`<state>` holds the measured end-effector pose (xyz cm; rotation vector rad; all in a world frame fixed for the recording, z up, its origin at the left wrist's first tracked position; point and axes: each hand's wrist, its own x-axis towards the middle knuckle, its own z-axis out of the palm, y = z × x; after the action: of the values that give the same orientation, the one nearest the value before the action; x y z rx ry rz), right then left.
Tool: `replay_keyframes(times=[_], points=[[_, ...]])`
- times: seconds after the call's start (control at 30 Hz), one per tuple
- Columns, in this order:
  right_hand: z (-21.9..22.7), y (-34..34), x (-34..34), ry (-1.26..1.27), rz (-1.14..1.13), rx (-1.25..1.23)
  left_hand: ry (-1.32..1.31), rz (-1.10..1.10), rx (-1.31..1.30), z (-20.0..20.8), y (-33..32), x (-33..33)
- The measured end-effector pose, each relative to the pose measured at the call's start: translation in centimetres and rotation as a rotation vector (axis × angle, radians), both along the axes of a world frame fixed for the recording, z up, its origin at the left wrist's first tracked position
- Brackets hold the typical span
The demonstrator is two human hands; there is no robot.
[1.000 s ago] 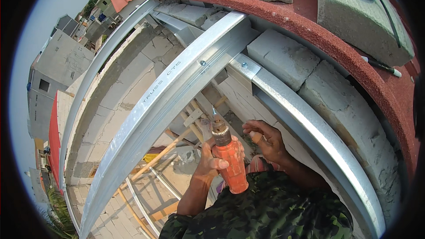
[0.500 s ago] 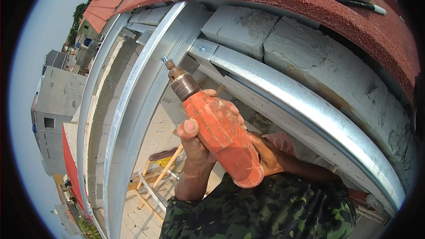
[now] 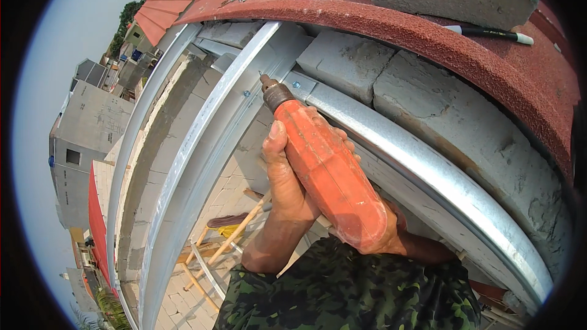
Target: The person fastens roof framing by loading screws onto a power drill and driving them into metal beams. The person then repositions a metal beam and lowers the power drill by its cord.
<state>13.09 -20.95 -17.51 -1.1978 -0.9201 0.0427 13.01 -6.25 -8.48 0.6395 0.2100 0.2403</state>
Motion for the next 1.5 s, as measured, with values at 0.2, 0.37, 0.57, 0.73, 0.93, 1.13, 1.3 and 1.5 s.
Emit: replay_keyframes(times=[0.2, 0.37, 0.57, 0.73, 0.93, 1.13, 1.3, 1.5], points=[[1.5, 0.1, 0.8, -0.063, 0.084, -0.153, -0.109, 0.046, -0.052, 0.0, 1.0, -0.4], [1.1, -0.7, 0.9, -0.068, 0.111, -0.229, -0.074, 0.034, 0.021, 0.3, 0.8, -0.1], [1.1, -0.1, 0.4, 0.235, 0.139, -0.152, -0.031, 0.048, 0.045, 0.4, 1.8, -0.7], [1.5, 0.1, 0.7, 0.130, 0.124, -0.195, -0.001, 0.084, 0.113, 0.1, 2.0, -0.3], [1.1, 0.1, 0.9, 0.138, 0.120, -0.172, -0.008, 0.078, 0.078, -0.1, 2.2, -0.1], [1.4, 0.2, 0.6, 0.265, 0.121, -0.115, -0.007, 0.104, 0.094, 0.2, 2.0, -0.1], [1.4, 0.1, 1.1, 0.081, 0.146, -0.180, -0.038, 0.115, 0.100, 0.9, 1.8, -0.2], [4.9, 0.5, 0.3, 0.576, 0.211, -0.106, -0.016, 0.091, 0.176, 2.0, 1.8, -0.2]])
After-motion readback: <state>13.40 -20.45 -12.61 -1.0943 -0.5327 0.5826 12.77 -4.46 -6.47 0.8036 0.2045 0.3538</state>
